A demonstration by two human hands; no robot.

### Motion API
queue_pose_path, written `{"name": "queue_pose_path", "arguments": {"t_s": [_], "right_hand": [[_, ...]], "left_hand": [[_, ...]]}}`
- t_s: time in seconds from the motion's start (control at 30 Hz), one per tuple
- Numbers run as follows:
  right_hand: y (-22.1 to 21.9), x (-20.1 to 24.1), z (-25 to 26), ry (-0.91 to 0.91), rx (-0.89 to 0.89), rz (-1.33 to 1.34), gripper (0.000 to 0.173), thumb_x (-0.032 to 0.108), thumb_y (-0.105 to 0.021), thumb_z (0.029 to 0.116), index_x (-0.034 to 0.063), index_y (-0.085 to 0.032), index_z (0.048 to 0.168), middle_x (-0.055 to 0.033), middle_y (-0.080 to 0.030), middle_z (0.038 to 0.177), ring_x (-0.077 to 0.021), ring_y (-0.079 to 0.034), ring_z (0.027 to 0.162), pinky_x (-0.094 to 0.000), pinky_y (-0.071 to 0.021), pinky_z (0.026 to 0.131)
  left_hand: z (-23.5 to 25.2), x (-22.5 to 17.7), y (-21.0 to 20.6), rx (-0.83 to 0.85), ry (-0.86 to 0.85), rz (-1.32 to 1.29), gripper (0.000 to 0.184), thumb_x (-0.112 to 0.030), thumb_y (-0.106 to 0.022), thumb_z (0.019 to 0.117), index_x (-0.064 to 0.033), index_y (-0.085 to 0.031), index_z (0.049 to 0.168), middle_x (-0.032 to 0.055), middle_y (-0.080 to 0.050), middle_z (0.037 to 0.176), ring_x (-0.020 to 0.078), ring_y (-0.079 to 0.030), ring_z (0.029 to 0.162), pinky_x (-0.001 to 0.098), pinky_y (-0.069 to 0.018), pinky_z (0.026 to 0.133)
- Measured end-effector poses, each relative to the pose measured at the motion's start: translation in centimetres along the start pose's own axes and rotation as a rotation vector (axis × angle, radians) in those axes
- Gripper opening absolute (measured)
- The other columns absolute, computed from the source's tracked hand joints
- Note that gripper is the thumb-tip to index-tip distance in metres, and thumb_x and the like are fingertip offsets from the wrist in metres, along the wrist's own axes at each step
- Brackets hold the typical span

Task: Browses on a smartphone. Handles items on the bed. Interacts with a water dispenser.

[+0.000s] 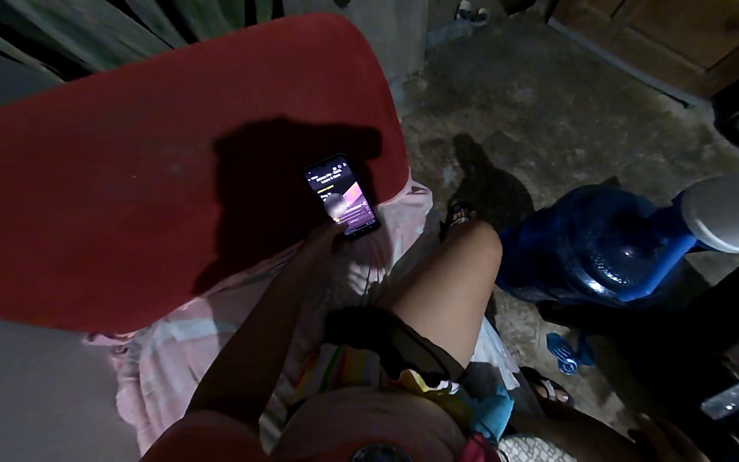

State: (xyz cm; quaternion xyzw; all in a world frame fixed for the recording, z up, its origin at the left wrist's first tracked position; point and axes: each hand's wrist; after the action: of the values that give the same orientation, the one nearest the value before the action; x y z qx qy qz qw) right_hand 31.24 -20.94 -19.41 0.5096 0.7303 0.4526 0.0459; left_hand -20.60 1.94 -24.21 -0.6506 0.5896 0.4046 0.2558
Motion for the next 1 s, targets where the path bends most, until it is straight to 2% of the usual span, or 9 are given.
{"name": "queue_pose_path", "arguments": {"t_s": [0.03,0.1,0.2,0.33,0.6,0.73,0.83,0.9,1.0], "right_hand": [[0.02,-0.05,0.03,0.000,0.001,0.002,0.044,0.022,-0.045,0.1100,-0.0091,-0.050,0.141,-0.0326,-0.063,0.121,-0.0346,-0.066,0.105,-0.0491,-0.0500,0.096],[0.06,-0.18,0.12,-0.007,0.002,0.009,0.044,0.022,-0.045,0.1101,-0.0092,-0.050,0.141,-0.0323,-0.063,0.122,-0.0344,-0.066,0.106,-0.0488,-0.0500,0.097],[0.02,-0.40,0.26,-0.010,0.002,0.021,0.045,0.022,-0.044,0.1103,-0.0089,-0.050,0.142,-0.0323,-0.063,0.123,-0.0337,-0.066,0.105,-0.0479,-0.0506,0.096],[0.04,-0.10,0.20,-0.014,0.005,0.019,0.044,0.022,-0.044,0.1103,-0.0085,-0.050,0.141,-0.0326,-0.063,0.121,-0.0338,-0.066,0.105,-0.0481,-0.0504,0.096],[0.01,-0.34,0.22,-0.008,0.000,0.031,0.044,0.023,-0.044,0.1101,-0.0078,-0.050,0.141,-0.0306,-0.064,0.119,-0.0304,-0.065,0.101,-0.0460,-0.0507,0.094],[0.09,-0.28,0.12,0.010,0.001,0.029,0.044,0.022,-0.043,0.1102,-0.0095,-0.050,0.141,-0.0324,-0.063,0.120,-0.0321,-0.065,0.103,-0.0469,-0.0503,0.095],[0.13,-0.21,0.06,0.000,0.001,0.019,0.044,0.022,-0.044,0.1103,-0.0092,-0.050,0.141,-0.0318,-0.063,0.119,-0.0315,-0.065,0.102,-0.0466,-0.0503,0.094],[0.13,-0.04,0.02,-0.012,-0.004,0.014,0.044,0.022,-0.043,0.1104,-0.0087,-0.050,0.141,-0.0315,-0.063,0.120,-0.0314,-0.066,0.102,-0.0465,-0.0505,0.094],[0.06,-0.11,0.10,-0.014,-0.007,0.024,0.044,0.022,-0.043,0.1105,-0.0087,-0.050,0.142,-0.0314,-0.063,0.119,-0.0307,-0.065,0.102,-0.0458,-0.0505,0.094]], "left_hand": [[0.07,0.07,-0.07,-0.009,0.000,0.018,0.038,-0.026,-0.046,0.1094,0.0030,-0.052,0.134,0.0156,-0.058,0.124,0.0179,-0.058,0.104,0.0345,-0.0493,0.092],[0.09,0.16,-0.11,-0.015,0.015,0.041,0.057,-0.043,-0.037,0.1106,0.0031,-0.046,0.143,0.0226,-0.053,0.140,0.0279,-0.056,0.121,0.0436,-0.0465,0.103],[-0.10,0.19,-0.21,-0.012,0.019,0.026,0.070,-0.055,-0.024,0.1087,-0.0004,-0.041,0.148,0.0214,-0.051,0.143,0.0275,-0.055,0.124,0.0432,-0.0461,0.103],[0.56,0.52,0.06,-0.019,0.039,-0.063,0.057,-0.045,-0.038,0.1099,-0.0022,-0.043,0.147,0.0172,-0.052,0.143,0.0236,-0.055,0.124,0.0394,-0.0465,0.103],[-0.11,-0.21,-0.24,-0.020,0.034,0.000,0.028,-0.015,-0.053,0.1058,0.0028,-0.054,0.128,0.0108,-0.059,0.111,0.0115,-0.057,0.090,0.0279,-0.0494,0.082],[-0.01,0.01,0.15,-0.007,0.031,0.093,0.034,-0.023,-0.050,0.1079,0.0007,-0.053,0.132,0.0131,-0.060,0.116,0.0141,-0.058,0.094,0.0311,-0.0495,0.085],[0.17,0.18,0.13,-0.008,0.039,0.073,0.054,-0.042,-0.037,0.1106,-0.0003,-0.046,0.144,0.0193,-0.055,0.137,0.0239,-0.057,0.117,0.0405,-0.0474,0.100],[-0.04,-0.03,-0.09,-0.016,0.065,0.024,0.065,-0.052,-0.028,0.1097,-0.0016,-0.042,0.149,0.0193,-0.051,0.144,0.0256,-0.055,0.124,0.0416,-0.0464,0.103],[-0.18,-0.06,0.09,0.006,0.029,0.006,0.055,-0.044,-0.036,0.1102,-0.0012,-0.048,0.142,0.0151,-0.058,0.132,0.0188,-0.059,0.113,0.0353,-0.0490,0.097]]}}
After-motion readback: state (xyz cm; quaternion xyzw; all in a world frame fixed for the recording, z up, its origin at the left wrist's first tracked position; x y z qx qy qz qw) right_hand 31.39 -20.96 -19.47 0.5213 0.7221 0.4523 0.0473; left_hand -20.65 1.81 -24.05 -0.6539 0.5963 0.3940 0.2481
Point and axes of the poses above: each hand's wrist, its own z-axis towards the middle knuckle, its own y-axis out of the back of the hand, x = y × z
